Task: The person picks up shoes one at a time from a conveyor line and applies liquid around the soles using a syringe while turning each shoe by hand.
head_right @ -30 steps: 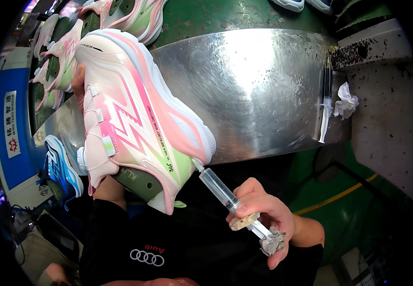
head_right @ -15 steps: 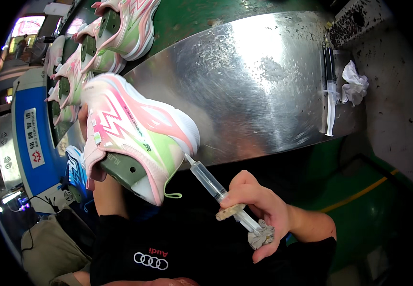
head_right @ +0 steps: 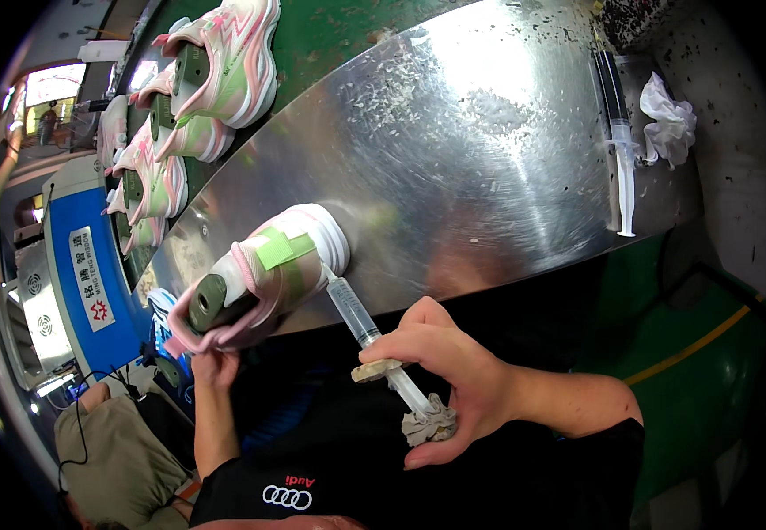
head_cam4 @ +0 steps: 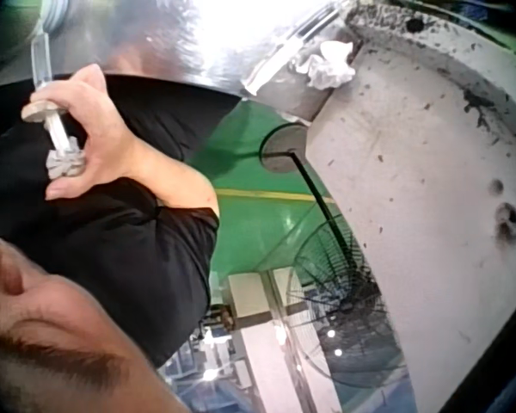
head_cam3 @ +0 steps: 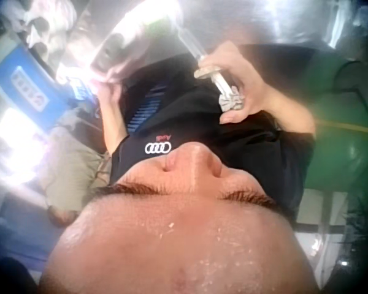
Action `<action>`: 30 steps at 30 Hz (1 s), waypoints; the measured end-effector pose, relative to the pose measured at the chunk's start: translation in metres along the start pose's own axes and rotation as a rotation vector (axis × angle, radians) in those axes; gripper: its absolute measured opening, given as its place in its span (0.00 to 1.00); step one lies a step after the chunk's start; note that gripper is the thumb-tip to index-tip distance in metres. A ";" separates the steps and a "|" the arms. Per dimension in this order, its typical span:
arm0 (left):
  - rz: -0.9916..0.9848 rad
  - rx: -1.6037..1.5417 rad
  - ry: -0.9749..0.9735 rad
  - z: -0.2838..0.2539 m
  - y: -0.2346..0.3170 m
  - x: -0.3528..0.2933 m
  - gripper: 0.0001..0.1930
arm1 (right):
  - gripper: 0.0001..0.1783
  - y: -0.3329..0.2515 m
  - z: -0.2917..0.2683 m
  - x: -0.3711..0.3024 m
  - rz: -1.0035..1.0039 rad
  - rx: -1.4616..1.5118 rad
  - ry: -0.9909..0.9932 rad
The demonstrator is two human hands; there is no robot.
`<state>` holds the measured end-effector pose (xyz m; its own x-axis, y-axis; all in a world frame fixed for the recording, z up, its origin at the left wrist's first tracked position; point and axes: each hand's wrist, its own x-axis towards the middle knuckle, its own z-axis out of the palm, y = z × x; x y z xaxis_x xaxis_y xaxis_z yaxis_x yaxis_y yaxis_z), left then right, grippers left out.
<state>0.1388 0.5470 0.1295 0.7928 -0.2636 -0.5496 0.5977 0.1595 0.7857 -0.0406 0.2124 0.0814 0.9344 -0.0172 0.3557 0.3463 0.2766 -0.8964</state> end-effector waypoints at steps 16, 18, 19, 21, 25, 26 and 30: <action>-0.305 -0.330 -0.497 0.044 -0.082 -0.041 0.45 | 0.51 -0.038 0.020 0.013 0.099 -0.110 -0.060; -0.411 -0.428 -0.543 0.050 -0.091 -0.038 0.45 | 0.52 -0.051 0.019 0.016 0.125 -0.133 -0.085; -0.509 -0.497 -0.546 0.054 -0.095 -0.035 0.44 | 0.52 -0.060 0.017 0.016 0.181 -0.138 -0.117; -0.555 -0.540 -0.641 0.065 -0.101 -0.027 0.43 | 0.52 -0.076 0.018 0.014 0.250 -0.153 -0.146; -0.715 -0.656 -0.847 0.091 -0.102 -0.014 0.37 | 0.49 -0.105 0.021 0.010 0.340 -0.134 -0.098; -0.728 -0.588 -0.854 0.100 -0.104 -0.011 0.35 | 0.48 -0.115 0.021 0.008 0.365 -0.137 -0.074; -0.721 -0.504 -0.936 0.132 -0.104 -0.003 0.29 | 0.47 -0.139 0.018 -0.021 0.306 -0.242 -0.104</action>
<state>0.0582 0.4057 0.0872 0.0098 -0.9721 -0.2346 0.9959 -0.0115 0.0892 -0.1104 0.1919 0.2036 0.9883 0.1316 0.0767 0.0748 0.0193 -0.9970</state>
